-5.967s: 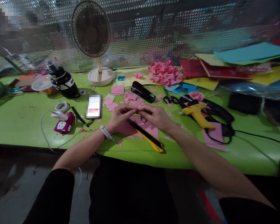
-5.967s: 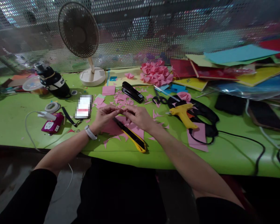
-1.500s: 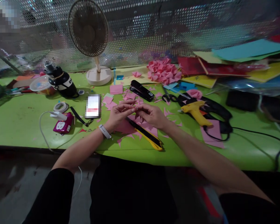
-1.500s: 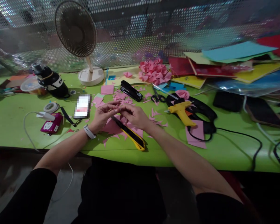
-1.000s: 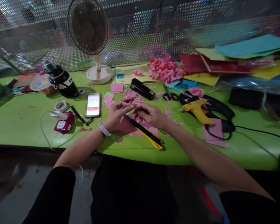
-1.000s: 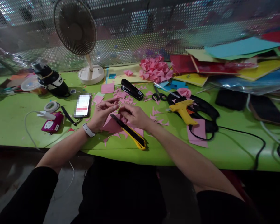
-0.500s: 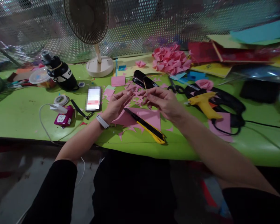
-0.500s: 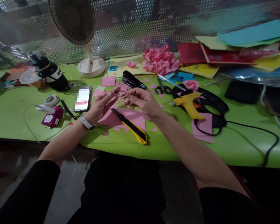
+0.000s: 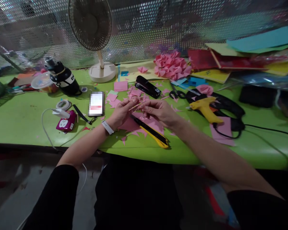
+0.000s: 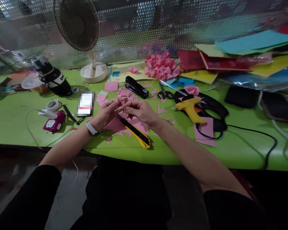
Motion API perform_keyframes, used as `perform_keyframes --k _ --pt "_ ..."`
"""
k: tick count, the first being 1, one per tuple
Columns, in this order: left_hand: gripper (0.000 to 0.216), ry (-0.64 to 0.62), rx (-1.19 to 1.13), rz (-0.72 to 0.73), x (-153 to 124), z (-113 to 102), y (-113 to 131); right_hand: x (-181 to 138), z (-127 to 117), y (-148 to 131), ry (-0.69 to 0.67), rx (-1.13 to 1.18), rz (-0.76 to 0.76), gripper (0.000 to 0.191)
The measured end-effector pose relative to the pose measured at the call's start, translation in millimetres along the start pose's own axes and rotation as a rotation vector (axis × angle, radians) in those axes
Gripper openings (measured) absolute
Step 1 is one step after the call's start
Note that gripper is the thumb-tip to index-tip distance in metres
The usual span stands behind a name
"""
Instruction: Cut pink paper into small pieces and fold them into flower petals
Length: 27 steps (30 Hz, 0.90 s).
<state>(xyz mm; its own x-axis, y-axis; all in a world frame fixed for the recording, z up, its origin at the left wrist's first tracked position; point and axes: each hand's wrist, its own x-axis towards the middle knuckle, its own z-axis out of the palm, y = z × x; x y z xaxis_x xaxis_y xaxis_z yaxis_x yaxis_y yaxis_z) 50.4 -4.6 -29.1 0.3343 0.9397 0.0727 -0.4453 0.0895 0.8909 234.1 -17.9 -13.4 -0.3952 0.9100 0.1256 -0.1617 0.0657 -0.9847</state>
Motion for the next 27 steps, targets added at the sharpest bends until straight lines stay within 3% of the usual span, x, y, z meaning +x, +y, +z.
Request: perform_keyframes --k 4,7,22,27 --pt "0.037 0.014 0.03 -0.056 -3 2 2 5 -6 5 0.218 -0.018 -0.1 0.036" --pt "0.037 -0.004 0.123 -0.074 -8 8 2 8 -9 7 0.3 -0.06 -0.119 0.032" --pt "0.034 0.06 0.159 -0.074 -11 15 4 7 -6 4 0.355 -0.127 -0.161 0.023" --pt "0.035 0.022 0.185 -0.052 -11 15 1 7 -1 6 0.33 -0.122 -0.181 0.023"
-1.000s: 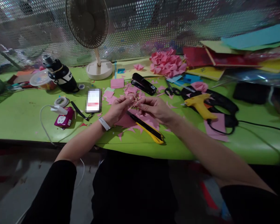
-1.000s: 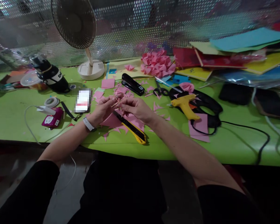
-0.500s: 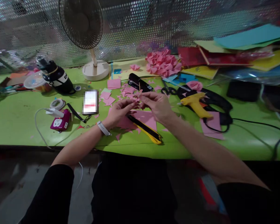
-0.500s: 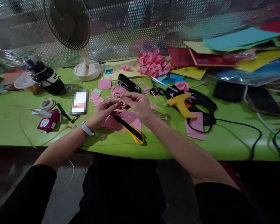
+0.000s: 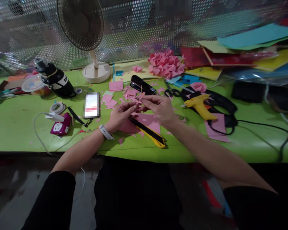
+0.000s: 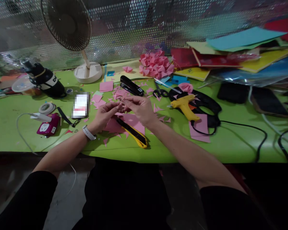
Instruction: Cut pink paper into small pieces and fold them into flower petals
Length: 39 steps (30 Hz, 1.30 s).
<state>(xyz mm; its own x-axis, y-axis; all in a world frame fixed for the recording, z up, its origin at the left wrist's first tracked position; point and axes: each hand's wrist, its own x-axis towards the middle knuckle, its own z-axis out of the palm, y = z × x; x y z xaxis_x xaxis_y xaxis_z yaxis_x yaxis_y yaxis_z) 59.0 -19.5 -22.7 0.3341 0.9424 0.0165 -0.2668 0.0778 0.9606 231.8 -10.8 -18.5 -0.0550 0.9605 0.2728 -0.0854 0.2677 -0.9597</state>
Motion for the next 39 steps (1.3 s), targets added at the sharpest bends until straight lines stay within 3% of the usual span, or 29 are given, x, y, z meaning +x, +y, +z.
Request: perform_keyframes --k 5,10,15,23,39 --pt "0.028 0.03 0.035 0.021 4 -5 -1 1 -4 4 -0.045 -0.098 -0.054 0.026" --pt "0.02 0.088 0.038 0.124 7 -10 1 -2 -13 0 -0.003 -0.443 -0.322 0.023" --pt "0.023 0.073 0.102 0.15 7 -11 2 -3 -14 3 -0.122 -0.661 -0.516 0.022" --pt "0.021 -0.016 0.156 0.186 6 -13 1 -1 -16 6 -0.158 -0.725 -0.54 0.021" --pt "0.031 0.011 0.181 0.138 7 -17 -1 3 -18 2 -0.2 -0.633 -0.411 0.022"
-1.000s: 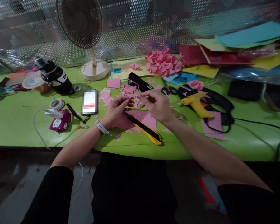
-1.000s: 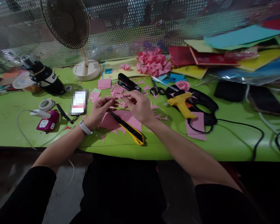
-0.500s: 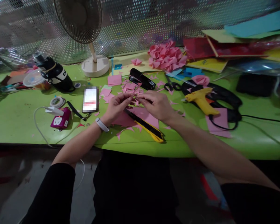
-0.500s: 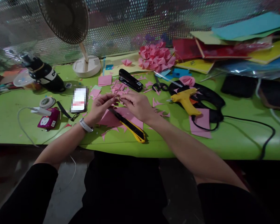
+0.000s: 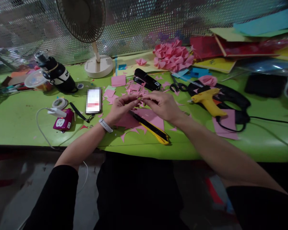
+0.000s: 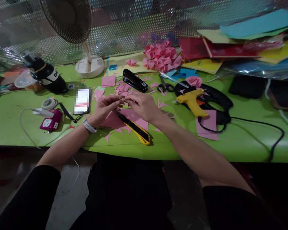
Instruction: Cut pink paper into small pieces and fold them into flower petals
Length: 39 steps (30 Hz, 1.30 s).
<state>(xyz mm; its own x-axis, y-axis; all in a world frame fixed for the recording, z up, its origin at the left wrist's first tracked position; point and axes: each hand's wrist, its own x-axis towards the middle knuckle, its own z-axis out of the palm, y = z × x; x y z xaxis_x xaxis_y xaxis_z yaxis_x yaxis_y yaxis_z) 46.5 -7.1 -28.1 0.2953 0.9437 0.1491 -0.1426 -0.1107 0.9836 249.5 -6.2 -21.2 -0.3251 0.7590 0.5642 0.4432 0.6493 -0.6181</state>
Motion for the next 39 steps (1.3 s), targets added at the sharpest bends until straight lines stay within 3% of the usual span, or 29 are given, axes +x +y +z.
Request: perform_keyframes --k 12,21,28,34,39 --pt "0.03 0.026 -0.014 0.052 0 3 2 1 -5 -4 -0.075 0.086 -0.004 0.013" --pt "0.03 0.025 -0.03 0.046 -1 4 1 3 -9 -3 -0.12 0.171 0.004 0.016" --pt "0.03 0.043 -0.049 0.048 -4 9 4 3 -8 -4 -0.198 0.258 0.1 0.023" --pt "0.029 0.104 -0.03 0.131 -6 12 8 -2 4 -12 -0.072 0.327 0.158 0.027" --pt "0.038 0.091 -0.023 0.156 -4 11 5 -1 4 -9 -0.091 0.342 0.146 0.024"
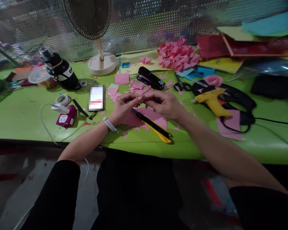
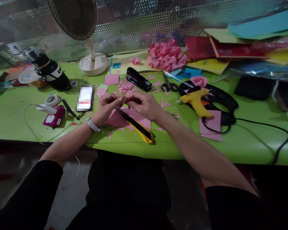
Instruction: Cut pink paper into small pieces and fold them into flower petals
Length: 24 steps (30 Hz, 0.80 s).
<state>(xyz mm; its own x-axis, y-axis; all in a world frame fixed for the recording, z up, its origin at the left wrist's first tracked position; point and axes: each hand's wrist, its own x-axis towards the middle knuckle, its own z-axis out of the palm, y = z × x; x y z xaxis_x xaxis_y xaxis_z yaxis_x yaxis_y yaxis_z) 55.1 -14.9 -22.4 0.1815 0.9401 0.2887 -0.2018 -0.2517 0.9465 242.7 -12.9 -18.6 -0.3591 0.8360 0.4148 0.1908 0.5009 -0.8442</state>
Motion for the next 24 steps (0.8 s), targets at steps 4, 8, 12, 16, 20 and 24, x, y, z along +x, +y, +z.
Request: perform_keyframes --k 4,8,12,16,20,24 --pt "0.038 -0.006 0.003 -0.022 0 0 -3 3 -6 -2 -0.052 0.003 0.028 0.018" --pt "0.035 -0.017 -0.018 -0.036 -2 0 -4 3 -6 -6 -0.09 -0.004 0.04 0.016" --pt "0.038 -0.015 -0.015 -0.024 -2 0 -3 0 0 -6 -0.057 0.034 0.065 0.019" --pt "0.037 0.038 0.024 -0.036 -2 0 -4 -3 4 -2 -0.004 0.052 0.053 0.023" --pt "0.03 0.011 -0.014 -0.045 -3 0 -5 -1 0 0 0.009 -0.02 0.035 0.021" --pt "0.032 -0.015 -0.06 -0.019 -1 0 -5 3 -4 -3 -0.013 -0.026 0.034 0.022"
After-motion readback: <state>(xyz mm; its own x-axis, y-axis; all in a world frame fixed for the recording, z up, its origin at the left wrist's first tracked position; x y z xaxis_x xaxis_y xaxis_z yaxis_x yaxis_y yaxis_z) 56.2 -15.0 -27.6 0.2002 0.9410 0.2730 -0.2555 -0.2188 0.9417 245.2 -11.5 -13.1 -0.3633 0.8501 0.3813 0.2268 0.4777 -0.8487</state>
